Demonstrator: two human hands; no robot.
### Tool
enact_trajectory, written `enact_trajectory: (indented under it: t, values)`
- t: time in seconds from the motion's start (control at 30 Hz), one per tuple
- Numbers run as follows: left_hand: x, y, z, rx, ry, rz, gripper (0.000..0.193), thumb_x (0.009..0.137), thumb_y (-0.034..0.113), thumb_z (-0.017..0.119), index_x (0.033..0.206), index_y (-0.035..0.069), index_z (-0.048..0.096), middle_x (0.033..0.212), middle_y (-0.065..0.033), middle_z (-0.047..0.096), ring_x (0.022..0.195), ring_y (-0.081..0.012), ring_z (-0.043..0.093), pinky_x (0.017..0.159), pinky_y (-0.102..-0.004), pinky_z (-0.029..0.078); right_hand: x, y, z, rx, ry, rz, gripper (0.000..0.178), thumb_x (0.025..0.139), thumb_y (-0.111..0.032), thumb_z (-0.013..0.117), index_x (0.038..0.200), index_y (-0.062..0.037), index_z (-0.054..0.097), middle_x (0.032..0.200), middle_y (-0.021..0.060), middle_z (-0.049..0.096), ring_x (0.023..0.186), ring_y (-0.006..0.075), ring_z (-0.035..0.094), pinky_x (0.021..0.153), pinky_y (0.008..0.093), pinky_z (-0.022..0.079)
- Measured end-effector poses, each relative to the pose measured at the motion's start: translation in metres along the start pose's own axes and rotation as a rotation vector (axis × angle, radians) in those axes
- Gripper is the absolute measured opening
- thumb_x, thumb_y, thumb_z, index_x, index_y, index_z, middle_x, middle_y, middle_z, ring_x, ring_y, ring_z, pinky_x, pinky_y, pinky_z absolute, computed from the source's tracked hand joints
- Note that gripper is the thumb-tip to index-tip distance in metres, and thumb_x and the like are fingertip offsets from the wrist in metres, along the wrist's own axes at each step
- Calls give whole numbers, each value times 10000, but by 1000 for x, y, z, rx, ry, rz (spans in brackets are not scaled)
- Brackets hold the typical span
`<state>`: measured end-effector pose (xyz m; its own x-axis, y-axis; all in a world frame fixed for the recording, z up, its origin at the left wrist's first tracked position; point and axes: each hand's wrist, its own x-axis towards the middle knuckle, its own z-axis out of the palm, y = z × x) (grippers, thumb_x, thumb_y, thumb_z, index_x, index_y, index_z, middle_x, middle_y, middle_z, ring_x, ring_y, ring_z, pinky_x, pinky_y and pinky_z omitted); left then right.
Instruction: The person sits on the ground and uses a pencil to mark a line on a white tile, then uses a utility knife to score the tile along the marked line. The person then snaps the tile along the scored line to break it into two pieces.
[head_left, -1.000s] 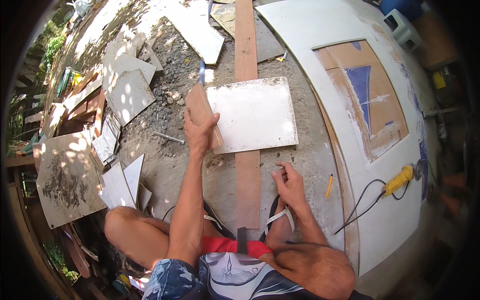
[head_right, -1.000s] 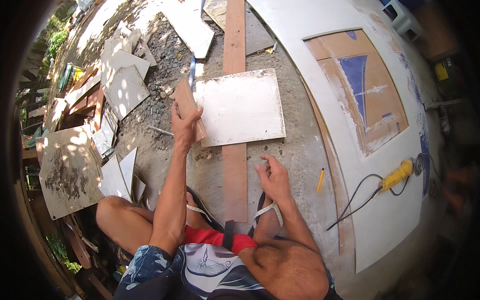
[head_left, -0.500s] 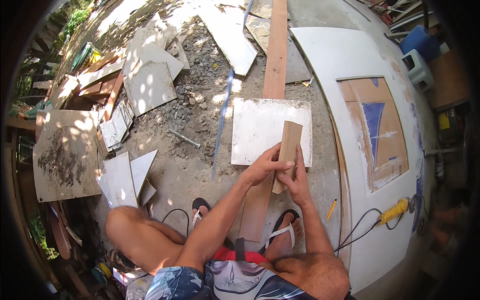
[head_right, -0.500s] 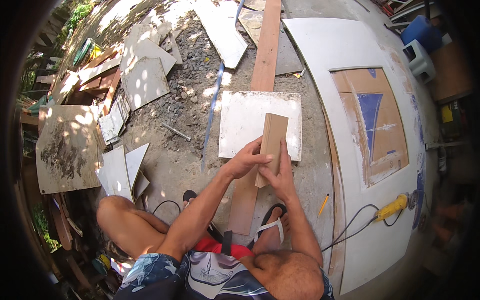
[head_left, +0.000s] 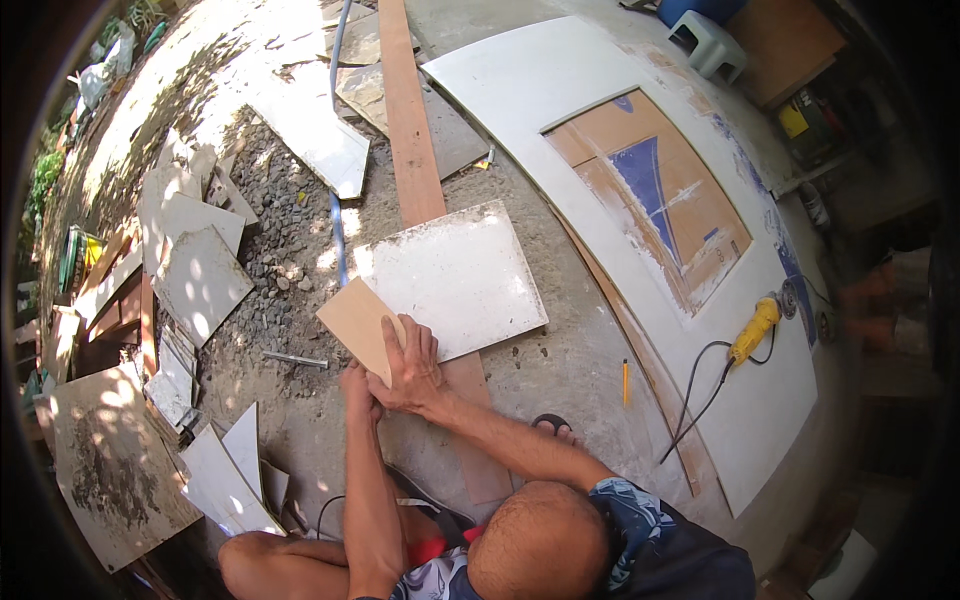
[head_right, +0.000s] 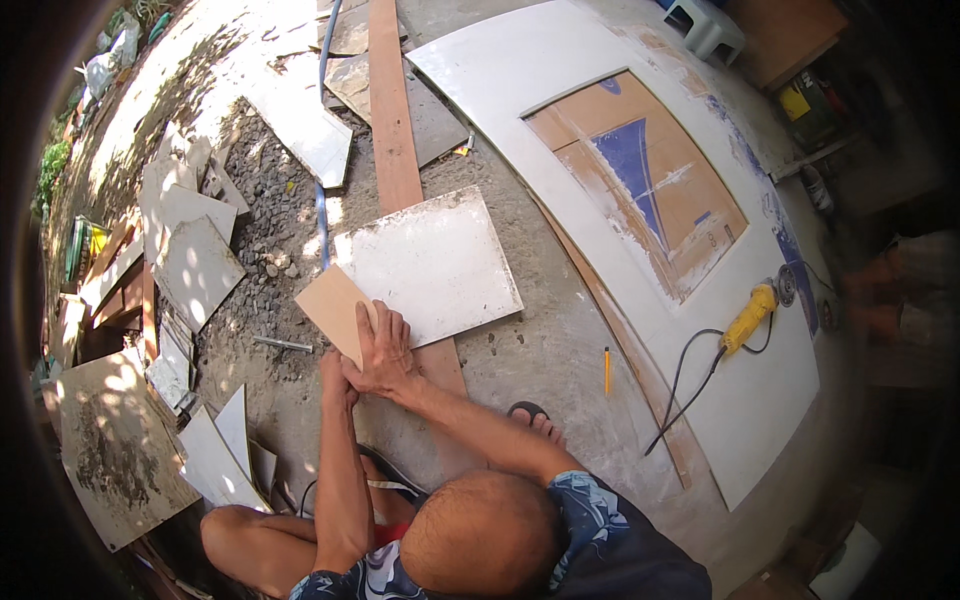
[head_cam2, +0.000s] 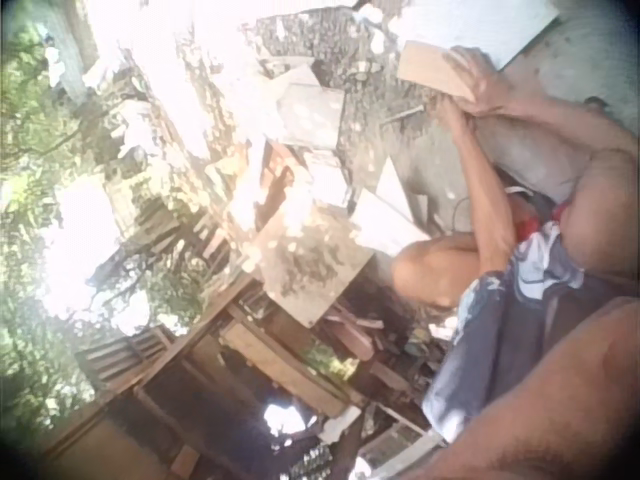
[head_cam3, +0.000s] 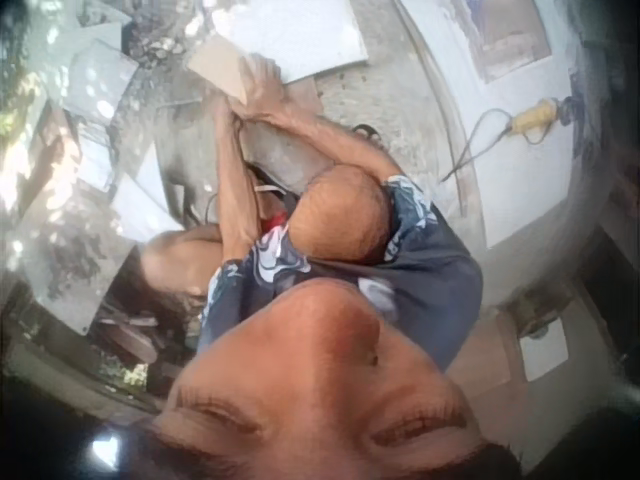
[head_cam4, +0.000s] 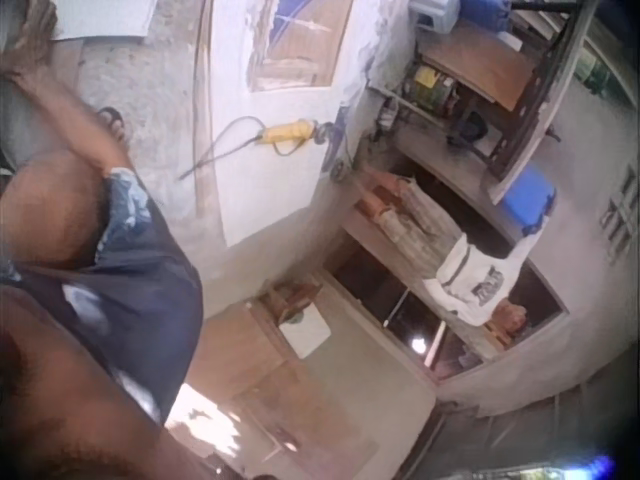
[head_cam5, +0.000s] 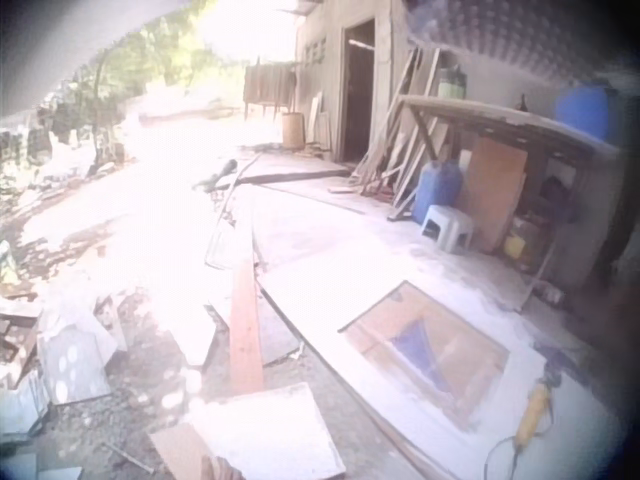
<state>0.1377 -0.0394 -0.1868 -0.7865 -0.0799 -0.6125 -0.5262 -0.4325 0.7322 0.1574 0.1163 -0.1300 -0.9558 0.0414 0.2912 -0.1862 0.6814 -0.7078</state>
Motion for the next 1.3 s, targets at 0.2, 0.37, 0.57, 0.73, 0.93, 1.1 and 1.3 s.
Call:
enact_trajectory:
  t: [0.2,0.37,0.57,0.73,0.93,1.1,1.3]
  values:
    - [4,-7,4,185,-41,57,305,1061,129,640,1285,-74,683,1148,-124,764,934,-196,749,801,-327,614,-5,5,4,-90,45,49,893,827,-388,732,1505,123,457,1447,362,436,1171,472,486,987,592,424]
    - [-4,4,21,396,-9,64,325,1050,240,744,1214,-40,729,979,-32,747,782,-92,687,649,-244,552,-8,39,-27,-198,58,180,895,810,-363,776,1504,112,469,1436,330,435,1179,460,462,1000,599,401]
    - [-6,14,35,523,3,91,324,1028,223,752,1230,-30,728,989,-35,751,751,-104,687,638,-263,547,-7,150,-130,-389,230,432,885,838,-394,774,1520,90,481,1400,275,430,1247,454,427,1061,615,367]
    - [5,-1,23,649,156,403,409,979,204,766,1297,-46,706,1008,-106,775,881,-194,725,795,-357,593,-22,165,-222,213,298,416,757,934,-368,670,1527,67,490,1358,234,563,1174,380,591,1043,485,486]
    - [-25,31,102,739,229,619,500,1010,246,735,1407,-45,653,1180,-166,769,1040,-233,735,905,-383,594,-48,160,-235,1685,253,606,647,1025,-369,539,1553,2,489,1346,159,699,1190,276,717,1037,432,585]
    - [-56,35,186,554,-264,420,562,1091,338,665,1488,-52,585,1281,-200,733,1141,-254,732,975,-388,596,-65,136,-223,1757,135,539,695,1007,-365,590,1580,4,449,1417,164,653,1237,262,691,1058,413,568]
    - [-62,2,251,463,-502,243,662,1121,431,602,1540,-76,528,1357,-225,707,1231,-261,689,1055,-365,542,-76,95,-210,1364,12,463,772,1007,-342,622,1643,16,371,1492,115,575,1314,190,576,1103,326,465]
